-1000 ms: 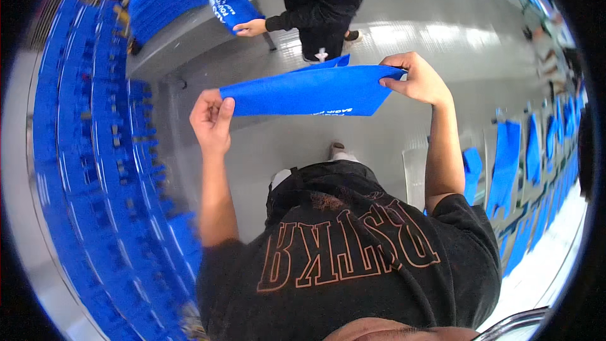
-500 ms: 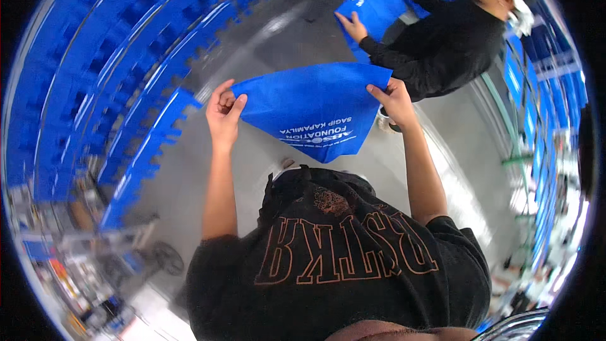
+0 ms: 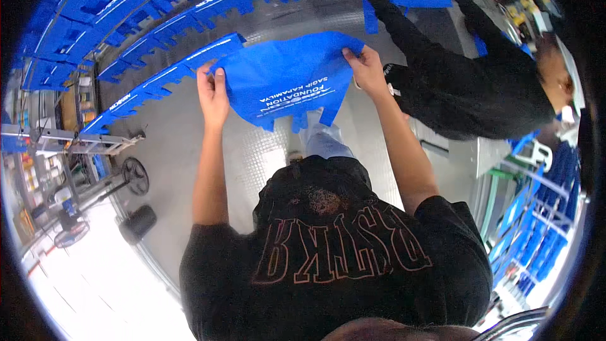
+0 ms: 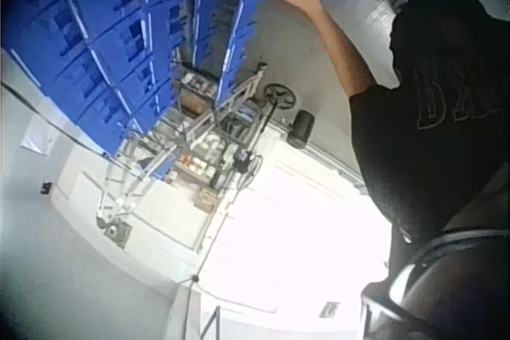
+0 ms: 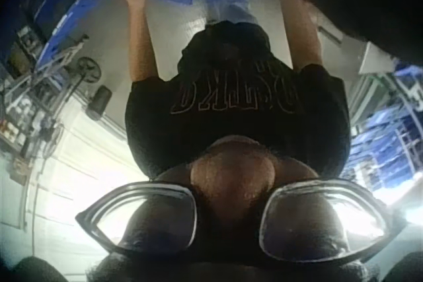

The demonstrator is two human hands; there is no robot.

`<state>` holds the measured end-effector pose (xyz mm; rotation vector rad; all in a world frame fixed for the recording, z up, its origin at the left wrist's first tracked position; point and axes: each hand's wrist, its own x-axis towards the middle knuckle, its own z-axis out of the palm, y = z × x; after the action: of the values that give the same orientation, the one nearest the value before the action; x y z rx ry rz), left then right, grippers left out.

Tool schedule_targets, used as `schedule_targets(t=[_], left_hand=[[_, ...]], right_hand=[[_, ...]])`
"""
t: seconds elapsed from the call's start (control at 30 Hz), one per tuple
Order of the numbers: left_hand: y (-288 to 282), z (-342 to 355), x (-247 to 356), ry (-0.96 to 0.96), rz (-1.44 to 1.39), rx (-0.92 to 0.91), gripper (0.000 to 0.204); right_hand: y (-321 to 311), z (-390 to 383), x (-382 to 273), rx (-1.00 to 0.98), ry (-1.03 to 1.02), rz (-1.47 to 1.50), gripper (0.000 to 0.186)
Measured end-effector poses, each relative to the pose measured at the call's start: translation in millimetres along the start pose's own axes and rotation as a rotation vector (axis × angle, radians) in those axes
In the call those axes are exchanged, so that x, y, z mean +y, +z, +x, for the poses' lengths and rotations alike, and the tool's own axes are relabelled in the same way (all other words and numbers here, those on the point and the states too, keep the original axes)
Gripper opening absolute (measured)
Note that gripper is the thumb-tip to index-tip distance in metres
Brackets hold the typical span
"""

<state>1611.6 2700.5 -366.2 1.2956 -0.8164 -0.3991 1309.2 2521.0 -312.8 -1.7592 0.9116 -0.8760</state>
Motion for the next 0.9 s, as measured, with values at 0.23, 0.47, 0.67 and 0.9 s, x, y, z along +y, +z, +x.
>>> schedule_targets(t=[0.23,0.47,0.67,0.9], left_hand=[[-5,-43,-38,-0.113,-0.004,0.037,0.024],[-4,16,-34,-0.029,0.170,0.043,0.019],[10,93,-82,0.008,0.375,0.017,0.035],[2,136,-135,0.124,0.502,0.080,0.036]], right_hand=[[8,-11,46,-0.043,0.060,-0.036,0.023],[19,38,20,0.085,-0.032,-0.184,0.029],[33,103,32,0.181,-0.107,-0.496,0.040],[8,188,108,-0.147,-0.132,-0.668,0.049]])
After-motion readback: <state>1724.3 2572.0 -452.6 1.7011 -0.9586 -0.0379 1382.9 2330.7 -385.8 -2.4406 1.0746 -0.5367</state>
